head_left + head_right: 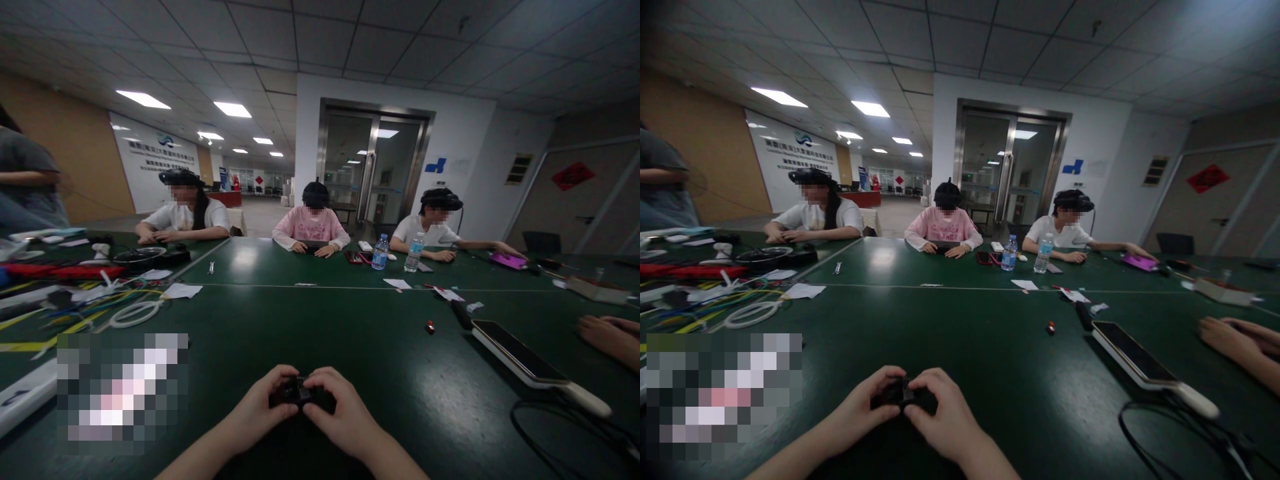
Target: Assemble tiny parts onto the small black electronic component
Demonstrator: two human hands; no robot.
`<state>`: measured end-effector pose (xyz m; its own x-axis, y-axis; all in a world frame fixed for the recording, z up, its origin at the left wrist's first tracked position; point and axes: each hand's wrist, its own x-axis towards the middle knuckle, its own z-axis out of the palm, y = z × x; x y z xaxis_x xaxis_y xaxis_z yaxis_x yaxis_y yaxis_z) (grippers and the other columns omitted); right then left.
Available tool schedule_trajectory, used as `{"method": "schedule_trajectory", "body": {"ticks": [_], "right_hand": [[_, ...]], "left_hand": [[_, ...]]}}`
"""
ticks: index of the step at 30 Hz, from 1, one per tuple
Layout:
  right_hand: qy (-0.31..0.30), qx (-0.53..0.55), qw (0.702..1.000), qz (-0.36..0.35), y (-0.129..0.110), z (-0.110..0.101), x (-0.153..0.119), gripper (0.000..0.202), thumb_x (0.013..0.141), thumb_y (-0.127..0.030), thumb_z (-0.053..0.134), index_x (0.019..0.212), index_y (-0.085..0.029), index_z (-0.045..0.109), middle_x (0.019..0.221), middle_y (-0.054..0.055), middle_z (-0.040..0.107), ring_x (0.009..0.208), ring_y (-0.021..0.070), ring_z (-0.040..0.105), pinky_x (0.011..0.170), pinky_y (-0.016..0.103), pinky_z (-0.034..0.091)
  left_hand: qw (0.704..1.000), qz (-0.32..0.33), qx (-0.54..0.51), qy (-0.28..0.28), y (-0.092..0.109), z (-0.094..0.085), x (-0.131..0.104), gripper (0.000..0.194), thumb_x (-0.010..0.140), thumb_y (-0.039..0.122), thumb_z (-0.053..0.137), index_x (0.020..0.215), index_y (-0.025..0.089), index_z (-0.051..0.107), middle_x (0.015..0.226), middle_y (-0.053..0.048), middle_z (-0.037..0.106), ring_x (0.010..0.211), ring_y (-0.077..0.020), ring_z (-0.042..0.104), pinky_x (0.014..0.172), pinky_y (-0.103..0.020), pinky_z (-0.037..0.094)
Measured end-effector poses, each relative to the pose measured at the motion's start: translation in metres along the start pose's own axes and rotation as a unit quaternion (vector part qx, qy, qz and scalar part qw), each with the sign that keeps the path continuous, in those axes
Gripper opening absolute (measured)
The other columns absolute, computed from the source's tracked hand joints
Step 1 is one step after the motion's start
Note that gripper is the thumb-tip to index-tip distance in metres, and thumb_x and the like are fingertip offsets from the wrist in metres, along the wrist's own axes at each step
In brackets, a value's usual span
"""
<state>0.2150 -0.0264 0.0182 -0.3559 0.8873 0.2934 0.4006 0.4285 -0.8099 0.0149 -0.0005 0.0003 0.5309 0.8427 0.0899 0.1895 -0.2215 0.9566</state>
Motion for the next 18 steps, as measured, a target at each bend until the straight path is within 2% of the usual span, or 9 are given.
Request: {"method": "schedule_trajectory", "body": {"ticks": [4, 9, 18], "right_hand": [[-0.004, -0.002, 1.0, 0.026, -0.0008, 0.0012, 0.0002, 0.024, 0.069, -0.016, 0.064, 0.091, -0.025, 0.061, 0.101, 0.001, 0.057, 0.095, 0.0182, 0.056, 0.084, 0.032, 0.043], [-0.014, -0.008, 0.999, 0.043, -0.0024, 0.0019, 0.0001, 0.022, 0.067, -0.016, 0.066, 0.087, -0.024, 0.06, 0.103, 0.001, 0.056, 0.096, 0.0177, 0.055, 0.085, 0.03, 0.042], [-0.018, -0.017, 0.999, 0.044, -0.0019, 0.0012, -0.0003, 0.022, 0.069, -0.016, 0.065, 0.088, -0.024, 0.059, 0.104, 0.001, 0.056, 0.098, 0.018, 0.054, 0.085, 0.03, 0.042]], "left_hand": [[1.0, 0.008, 0.006, -0.014, -0.0023, -0.0011, -0.0007, 0.043, 0.072, 0.014, 0.062, 0.111, 0.022, 0.045, 0.105, -0.003, 0.061, 0.101, -0.0222, 0.057, 0.088, -0.037, 0.043], [0.999, 0.009, 0.02, -0.028, 0.0045, -0.0011, -0.0026, 0.041, 0.073, 0.015, 0.061, 0.111, 0.022, 0.047, 0.103, -0.004, 0.062, 0.099, -0.0218, 0.058, 0.087, -0.036, 0.044], [0.999, 0.008, 0.006, -0.031, 0.0062, -0.0001, -0.0027, 0.041, 0.074, 0.013, 0.06, 0.111, 0.021, 0.046, 0.104, -0.004, 0.061, 0.1, -0.0221, 0.057, 0.088, -0.036, 0.042]]}}
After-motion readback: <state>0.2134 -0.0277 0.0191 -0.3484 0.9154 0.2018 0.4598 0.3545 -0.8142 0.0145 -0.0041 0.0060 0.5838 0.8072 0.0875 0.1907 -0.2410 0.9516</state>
